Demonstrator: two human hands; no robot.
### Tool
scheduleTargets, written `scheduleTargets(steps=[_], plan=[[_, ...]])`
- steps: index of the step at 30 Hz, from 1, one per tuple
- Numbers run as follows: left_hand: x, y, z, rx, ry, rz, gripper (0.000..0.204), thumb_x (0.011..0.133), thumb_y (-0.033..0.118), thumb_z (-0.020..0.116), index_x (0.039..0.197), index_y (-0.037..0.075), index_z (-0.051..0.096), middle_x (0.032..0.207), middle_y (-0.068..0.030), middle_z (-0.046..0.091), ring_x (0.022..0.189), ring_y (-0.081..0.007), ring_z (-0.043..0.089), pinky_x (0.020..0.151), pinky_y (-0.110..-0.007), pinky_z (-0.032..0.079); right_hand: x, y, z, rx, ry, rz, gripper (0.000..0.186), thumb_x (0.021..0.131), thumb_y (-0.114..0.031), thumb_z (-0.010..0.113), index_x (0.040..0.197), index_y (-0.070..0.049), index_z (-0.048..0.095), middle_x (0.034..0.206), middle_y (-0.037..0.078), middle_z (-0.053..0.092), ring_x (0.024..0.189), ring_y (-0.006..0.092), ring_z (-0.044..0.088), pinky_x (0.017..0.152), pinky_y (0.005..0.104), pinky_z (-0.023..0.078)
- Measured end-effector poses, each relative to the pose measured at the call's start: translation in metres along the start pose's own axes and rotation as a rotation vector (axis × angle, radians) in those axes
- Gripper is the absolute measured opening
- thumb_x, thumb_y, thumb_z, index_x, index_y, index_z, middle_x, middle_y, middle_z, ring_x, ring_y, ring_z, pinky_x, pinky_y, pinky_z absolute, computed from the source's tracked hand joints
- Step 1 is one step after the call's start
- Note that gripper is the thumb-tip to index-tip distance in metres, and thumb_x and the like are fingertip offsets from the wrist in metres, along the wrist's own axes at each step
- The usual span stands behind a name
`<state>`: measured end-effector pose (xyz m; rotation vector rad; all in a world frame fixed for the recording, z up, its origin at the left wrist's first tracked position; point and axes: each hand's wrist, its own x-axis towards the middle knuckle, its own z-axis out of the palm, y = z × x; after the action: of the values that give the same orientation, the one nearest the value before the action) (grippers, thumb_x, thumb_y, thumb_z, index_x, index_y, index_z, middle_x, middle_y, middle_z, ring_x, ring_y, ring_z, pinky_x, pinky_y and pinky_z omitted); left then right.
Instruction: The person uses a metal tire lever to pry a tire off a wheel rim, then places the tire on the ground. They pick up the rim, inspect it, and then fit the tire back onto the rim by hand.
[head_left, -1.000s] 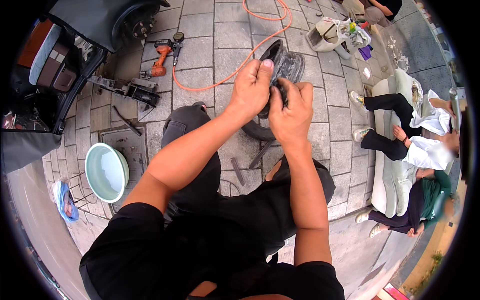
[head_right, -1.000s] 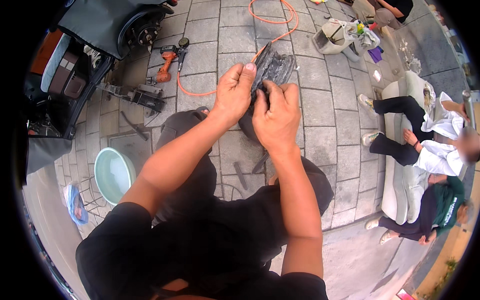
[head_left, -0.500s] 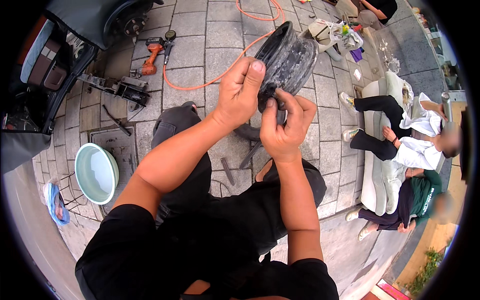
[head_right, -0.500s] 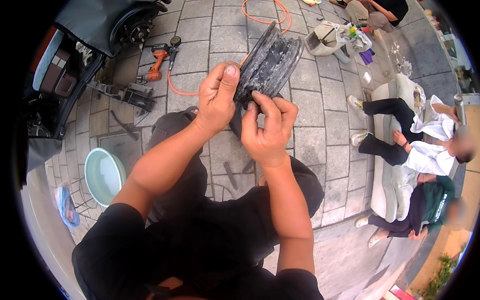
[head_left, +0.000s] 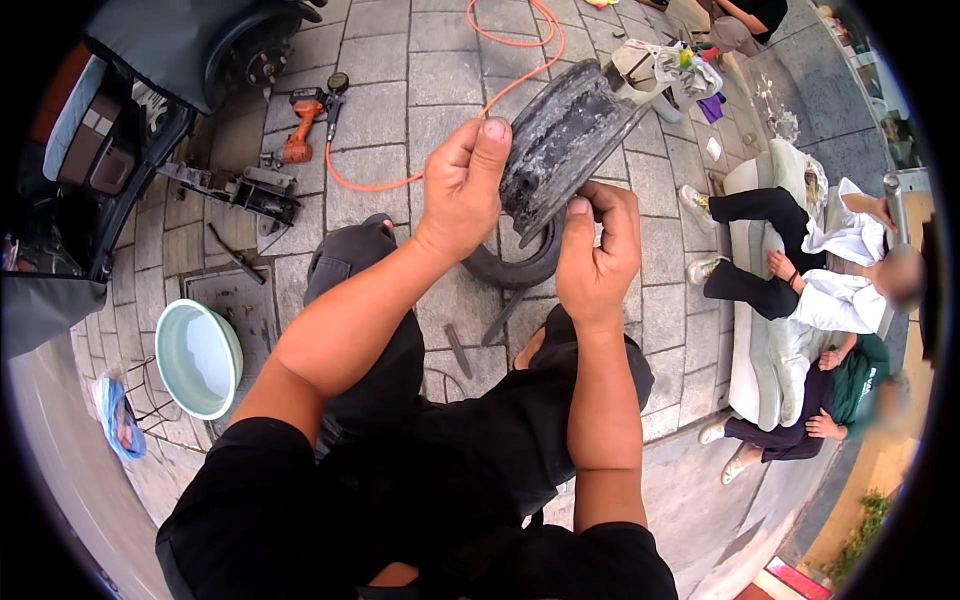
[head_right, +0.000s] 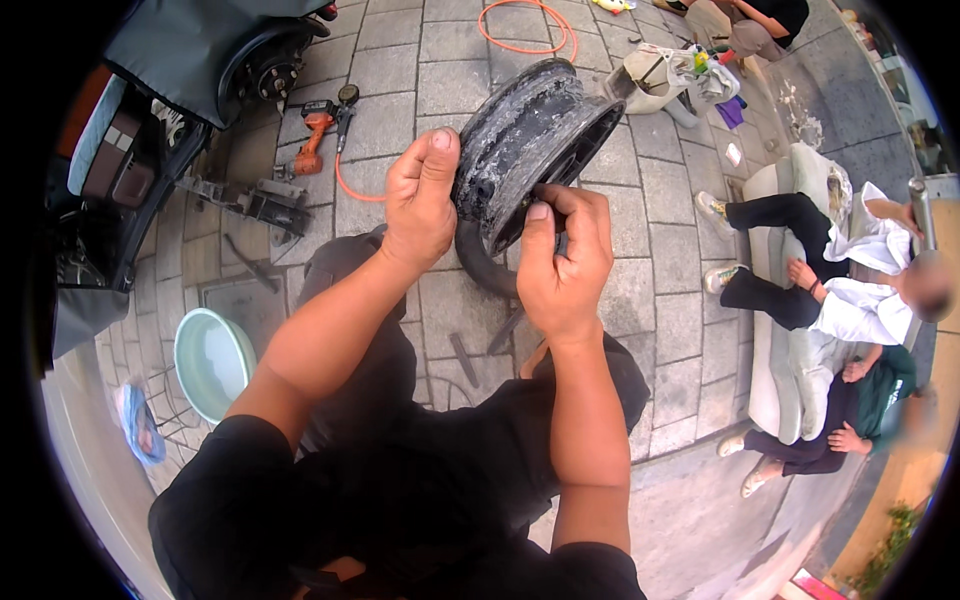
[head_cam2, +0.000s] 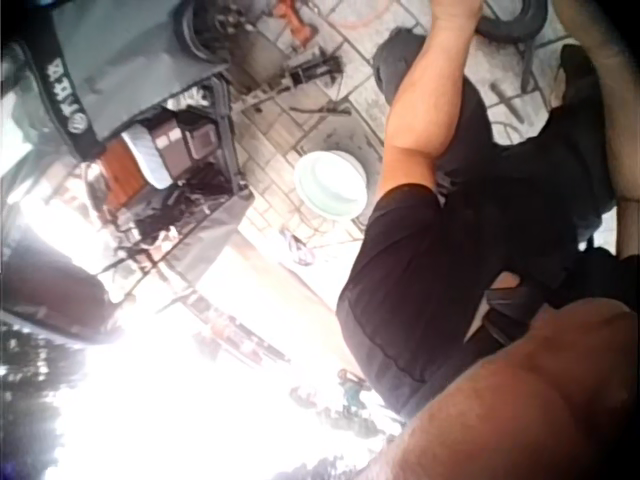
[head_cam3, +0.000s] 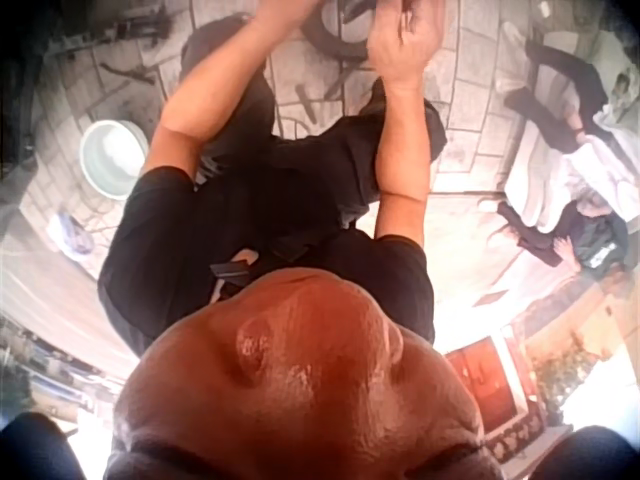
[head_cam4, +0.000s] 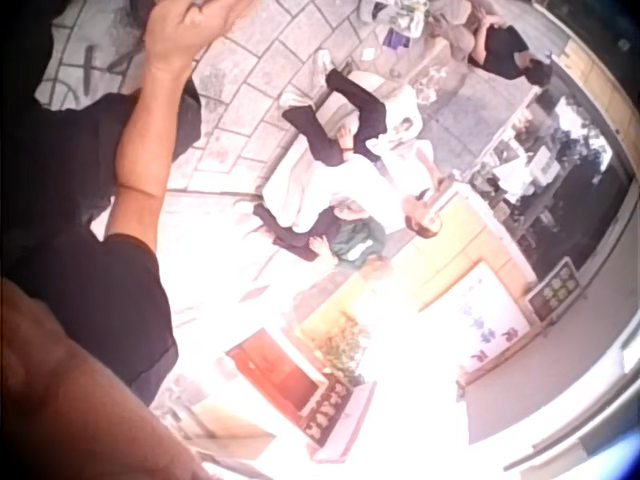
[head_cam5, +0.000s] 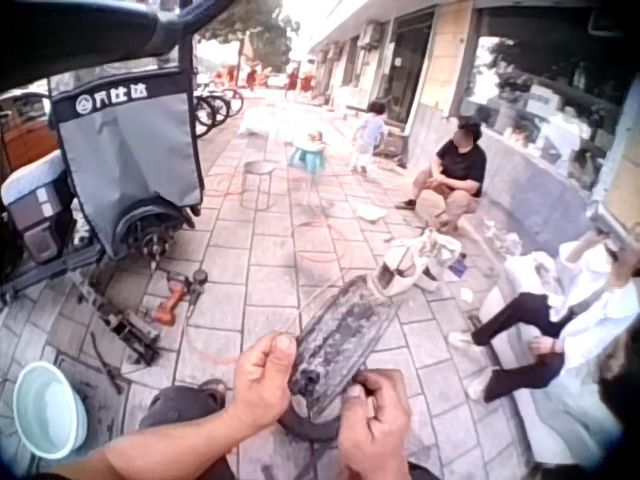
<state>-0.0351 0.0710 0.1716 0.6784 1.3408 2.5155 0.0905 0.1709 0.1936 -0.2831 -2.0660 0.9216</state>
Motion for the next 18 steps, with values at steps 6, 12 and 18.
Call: scheduleTargets(steps=[6, 12, 18], plan=[[0.003, 0.001, -0.012, 0.058, -0.043, 0.079, 0.036, 0.116, 0.032, 0.055, 0.094, 0.005, 0.065, 0.086, 0.0092, 0.053, 0.081, -0.0020, 0.042, 0.070, -0.022, 0.038, -0.006, -0.006, -0.007, 0.283, -0.204, 0.402, 0.017, 0.106, -0.010, 0.066, 0.114, 0.004, 0.071, 0.090, 0.007, 0.069, 0.077, 0.0149, 0.063, 0.070, 0.0300, 0.051], [0.010, -0.001, -0.009, -0.155, 0.015, -0.100, 0.038, 0.116, 0.034, 0.055, 0.102, 0.002, 0.070, 0.094, 0.0021, 0.068, 0.084, -0.0049, 0.057, 0.077, -0.024, 0.049, -0.003, -0.023, -0.006, 0.521, -0.231, 0.566, 0.024, 0.109, -0.014, 0.066, 0.124, 0.004, 0.070, 0.093, 0.002, 0.071, 0.076, 0.0069, 0.061, 0.068, 0.0228, 0.050], [0.017, 0.013, -0.005, -0.289, 0.001, -0.375, 0.044, 0.114, 0.041, 0.057, 0.113, -0.001, 0.071, 0.107, -0.0132, 0.079, 0.090, -0.0198, 0.077, 0.083, -0.035, 0.063, -0.002, -0.022, 0.005, 0.220, -0.121, 0.221, 0.027, 0.108, -0.012, 0.068, 0.130, 0.003, 0.070, 0.099, 0.005, 0.074, 0.082, 0.0078, 0.064, 0.074, 0.0245, 0.053]])
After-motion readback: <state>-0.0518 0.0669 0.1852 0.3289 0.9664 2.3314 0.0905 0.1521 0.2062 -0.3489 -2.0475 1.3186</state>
